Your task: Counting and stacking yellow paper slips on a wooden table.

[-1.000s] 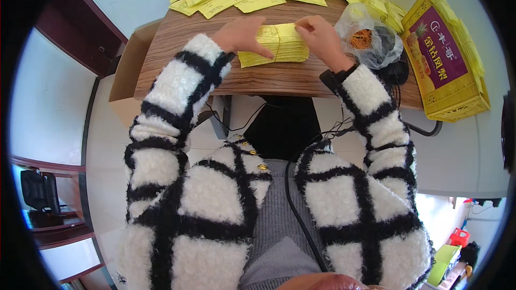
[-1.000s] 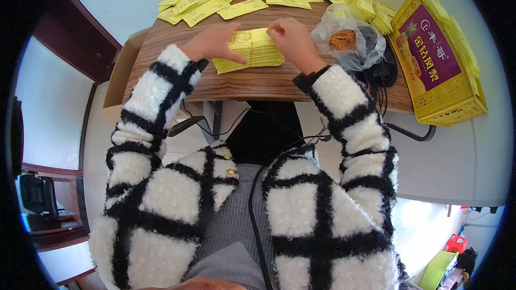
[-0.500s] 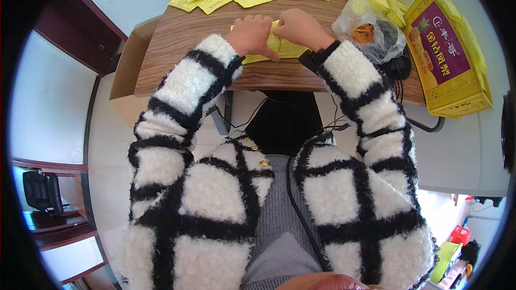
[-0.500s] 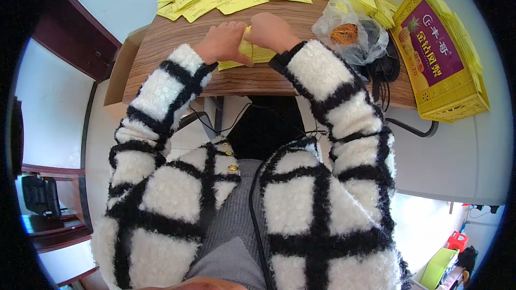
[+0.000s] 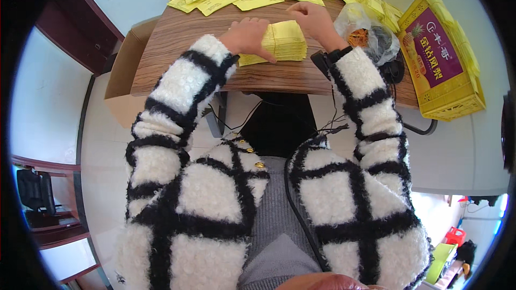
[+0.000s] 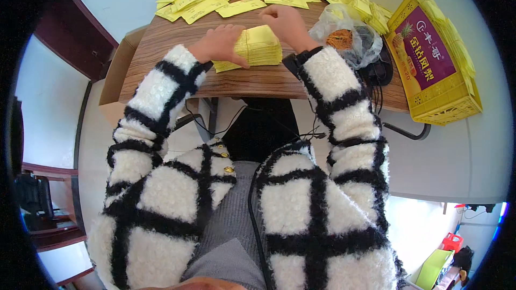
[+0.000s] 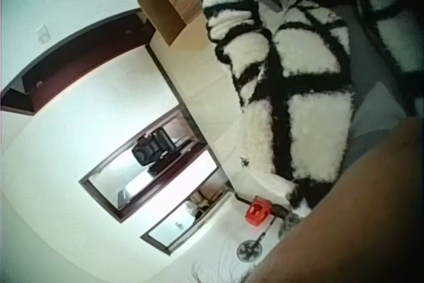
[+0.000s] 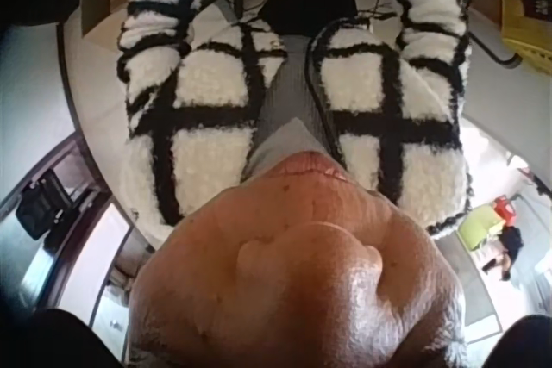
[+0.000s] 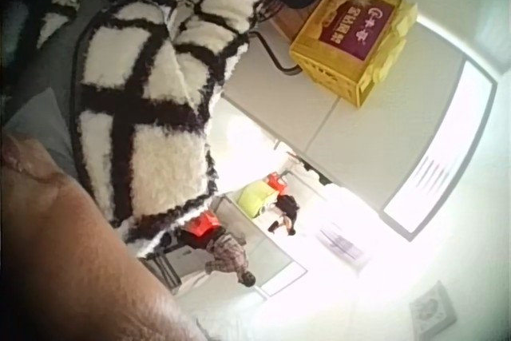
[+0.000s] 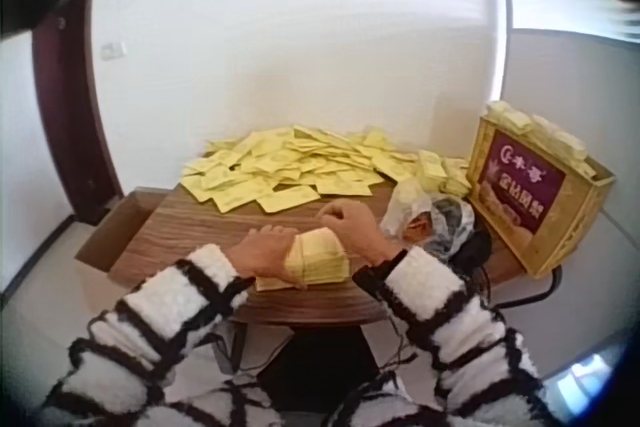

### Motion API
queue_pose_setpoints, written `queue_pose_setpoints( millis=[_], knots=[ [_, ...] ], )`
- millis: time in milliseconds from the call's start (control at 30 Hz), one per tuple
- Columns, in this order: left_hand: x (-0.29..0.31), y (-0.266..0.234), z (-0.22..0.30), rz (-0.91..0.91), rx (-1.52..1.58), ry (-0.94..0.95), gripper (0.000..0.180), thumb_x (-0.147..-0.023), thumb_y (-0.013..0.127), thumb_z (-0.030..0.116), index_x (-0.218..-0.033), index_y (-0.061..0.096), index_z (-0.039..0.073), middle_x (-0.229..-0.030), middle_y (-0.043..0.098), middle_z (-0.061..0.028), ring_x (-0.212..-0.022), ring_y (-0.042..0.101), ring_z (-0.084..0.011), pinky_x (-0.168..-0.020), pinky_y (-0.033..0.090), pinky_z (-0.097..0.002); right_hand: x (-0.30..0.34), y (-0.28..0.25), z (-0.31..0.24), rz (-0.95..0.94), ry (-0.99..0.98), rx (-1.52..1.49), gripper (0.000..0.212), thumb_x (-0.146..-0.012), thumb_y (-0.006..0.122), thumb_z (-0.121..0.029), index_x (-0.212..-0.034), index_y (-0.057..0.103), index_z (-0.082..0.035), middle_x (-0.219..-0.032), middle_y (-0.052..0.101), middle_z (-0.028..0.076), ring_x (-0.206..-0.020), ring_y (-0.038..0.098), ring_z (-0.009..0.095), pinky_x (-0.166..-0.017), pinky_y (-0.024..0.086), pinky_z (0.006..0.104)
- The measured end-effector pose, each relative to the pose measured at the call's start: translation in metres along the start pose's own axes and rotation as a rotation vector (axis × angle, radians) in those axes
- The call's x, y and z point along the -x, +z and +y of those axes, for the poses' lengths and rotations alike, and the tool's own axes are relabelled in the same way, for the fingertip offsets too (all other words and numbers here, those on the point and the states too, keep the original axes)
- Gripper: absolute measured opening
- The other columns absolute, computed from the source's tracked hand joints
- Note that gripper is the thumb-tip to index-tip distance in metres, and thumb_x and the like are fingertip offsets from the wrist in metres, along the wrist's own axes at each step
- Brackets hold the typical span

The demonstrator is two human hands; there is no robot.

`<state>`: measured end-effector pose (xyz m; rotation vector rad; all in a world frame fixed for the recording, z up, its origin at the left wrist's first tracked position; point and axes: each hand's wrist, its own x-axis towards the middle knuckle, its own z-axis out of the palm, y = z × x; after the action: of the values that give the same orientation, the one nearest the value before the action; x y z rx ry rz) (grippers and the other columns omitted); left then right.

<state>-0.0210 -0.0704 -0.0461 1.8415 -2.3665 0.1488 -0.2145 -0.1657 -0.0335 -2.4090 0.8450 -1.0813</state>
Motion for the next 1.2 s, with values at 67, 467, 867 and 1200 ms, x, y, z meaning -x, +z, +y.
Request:
queue_pose_setpoints(
  millis=[67, 467, 867, 1200],
  knots=[
    [-0.005, 0.012, -0.027, 0.116, 0.173, 0.050, 0.094, -0.068, 0.075, 0.064, -0.130, 0.049, -0.002, -0.130, 0.055, -0.0206, -0.123, 0.050, -0.0349, -0.099, 0.041, -0.0462, 0.002, -0.005, 0.005, 0.090, 0.056, -0.036, 0.030, -0.086, 0.063, -0.028, -0.098, 0.070, -0.001, -0.086, 0.071, 0.011, -0.079, 0.067, 0.020, -0.072, 0.051, 0.0313],
    [0.005, 0.062, -0.053, 0.282, 1.710, -0.281, 0.058, -0.101, 0.046, 0.042, -0.139, 0.039, -0.002, -0.135, 0.049, -0.0146, -0.122, 0.047, -0.0202, -0.103, 0.038, -0.0330, 0.021, 0.027, 0.058, 0.108, 0.436, -0.259, 0.048, -0.095, 0.053, -0.044, -0.110, 0.062, 0.001, -0.099, 0.065, 0.009, -0.085, 0.057, 0.016, -0.075, 0.045, 0.0315],
    [0.004, 0.065, -0.048, 0.320, 1.668, -0.312, 0.061, -0.101, 0.045, 0.042, -0.140, 0.034, -0.004, -0.135, 0.047, -0.0168, -0.124, 0.045, -0.0214, -0.105, 0.035, -0.0340, 0.016, 0.003, 0.042, -0.110, 0.413, 0.090, 0.054, -0.083, 0.064, -0.053, -0.086, 0.070, 0.001, -0.078, 0.068, 0.014, -0.073, 0.064, 0.019, -0.067, 0.049, 0.0313],
    [0.018, 0.044, -0.027, 0.365, 1.792, -0.309, 0.049, -0.101, 0.048, 0.043, -0.130, 0.048, 0.002, -0.113, 0.060, -0.0105, -0.102, 0.058, -0.0170, -0.089, 0.048, -0.0315, 0.023, 0.015, 0.054, -0.149, 0.416, -0.163, 0.042, -0.087, 0.064, -0.042, -0.092, 0.067, 0.000, -0.077, 0.067, 0.009, -0.066, 0.062, 0.017, -0.060, 0.049, 0.0317]
  ],
)
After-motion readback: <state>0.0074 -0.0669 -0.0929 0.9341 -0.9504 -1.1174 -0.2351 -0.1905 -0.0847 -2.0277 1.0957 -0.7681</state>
